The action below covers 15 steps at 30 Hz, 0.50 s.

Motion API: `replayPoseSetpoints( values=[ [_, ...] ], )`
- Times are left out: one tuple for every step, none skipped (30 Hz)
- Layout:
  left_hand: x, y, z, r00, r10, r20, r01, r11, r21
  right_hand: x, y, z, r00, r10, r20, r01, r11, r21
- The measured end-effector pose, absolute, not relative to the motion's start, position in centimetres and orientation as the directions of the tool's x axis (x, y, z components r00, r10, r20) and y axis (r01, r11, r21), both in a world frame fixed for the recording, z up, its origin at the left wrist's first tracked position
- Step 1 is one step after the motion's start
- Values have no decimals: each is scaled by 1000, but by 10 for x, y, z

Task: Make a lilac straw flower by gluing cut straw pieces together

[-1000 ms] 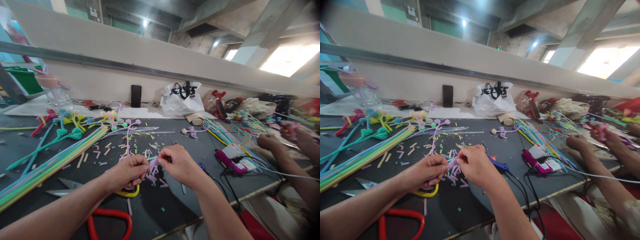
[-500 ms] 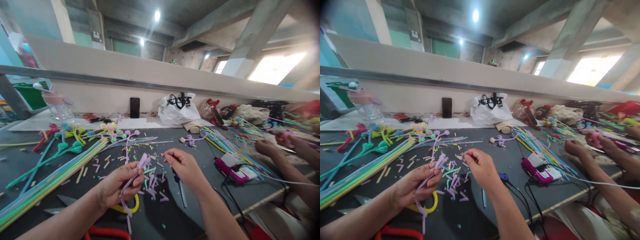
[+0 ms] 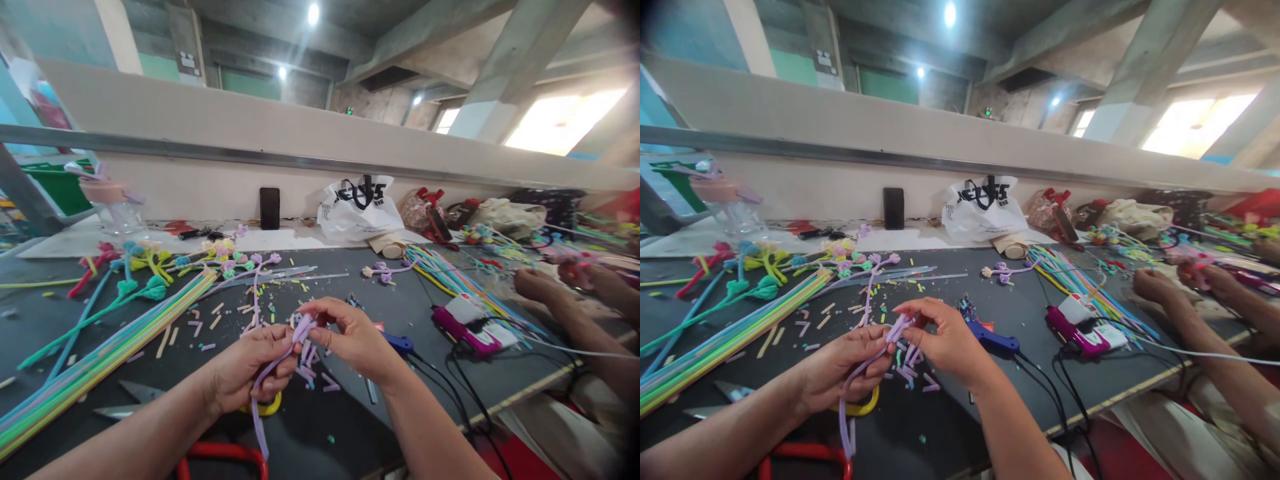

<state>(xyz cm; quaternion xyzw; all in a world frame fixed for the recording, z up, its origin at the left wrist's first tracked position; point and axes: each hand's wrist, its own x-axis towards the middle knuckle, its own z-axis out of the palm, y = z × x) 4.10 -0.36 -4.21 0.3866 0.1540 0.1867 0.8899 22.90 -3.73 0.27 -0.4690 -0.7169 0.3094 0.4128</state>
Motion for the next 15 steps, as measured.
replayPoseSetpoints(
  values=[
    [42, -4, -41, 869, 474, -145, -211, 619, 757, 230, -36, 1, -212, 933, 292, 431, 357, -829],
    [43, -4, -40, 851, 501, -156, -213, 602, 770, 231, -35, -1, -206, 937, 281, 440, 346, -829],
    [43, -4, -39, 832, 530, -162, -217, 580, 785, 232, -34, -3, -201, 940, 274, 445, 337, -830],
    [44, -4, -38, 814, 558, -164, -218, 554, 803, 233, -33, -4, -197, 943, 267, 450, 329, -831],
    [45, -5, -38, 796, 583, -162, -217, 525, 823, 233, -32, -5, -194, 945, 262, 452, 324, -831],
    [45, -5, -38, 779, 606, -160, -210, 493, 844, 233, -31, -6, -191, 947, 259, 454, 320, -832],
    [46, -5, -38, 764, 625, -160, -196, 462, 865, 233, -31, -7, -191, 948, 256, 454, 316, -833],
    [46, -6, -39, 753, 637, -164, -175, 434, 884, 233, -31, -7, -191, 949, 252, 450, 313, -836],
    [47, -6, -39, 743, 648, -169, -153, 410, 899, 233, -31, -7, -193, 950, 246, 443, 308, -842],
    [47, -6, -40, 737, 654, -173, -134, 392, 910, 234, -30, -7, -197, 951, 237, 434, 301, -849],
    [48, -7, -40, 731, 659, -175, -122, 379, 917, 235, -30, -7, -199, 954, 226, 423, 292, -858],
    [48, -7, -40, 727, 663, -178, -114, 373, 921, 236, -30, -7, -196, 956, 217, 412, 281, -867],
    [48, -7, -40, 724, 666, -182, -112, 374, 921, 237, -29, -7, -184, 960, 212, 400, 270, -876],
    [48, -6, -40, 717, 672, -185, -116, 376, 919, 239, -28, -8, -166, 963, 211, 389, 261, -884],
    [48, -5, -40, 711, 678, -189, -117, 380, 918, 242, -26, -8, -145, 966, 213, 383, 254, -888]
  ],
)
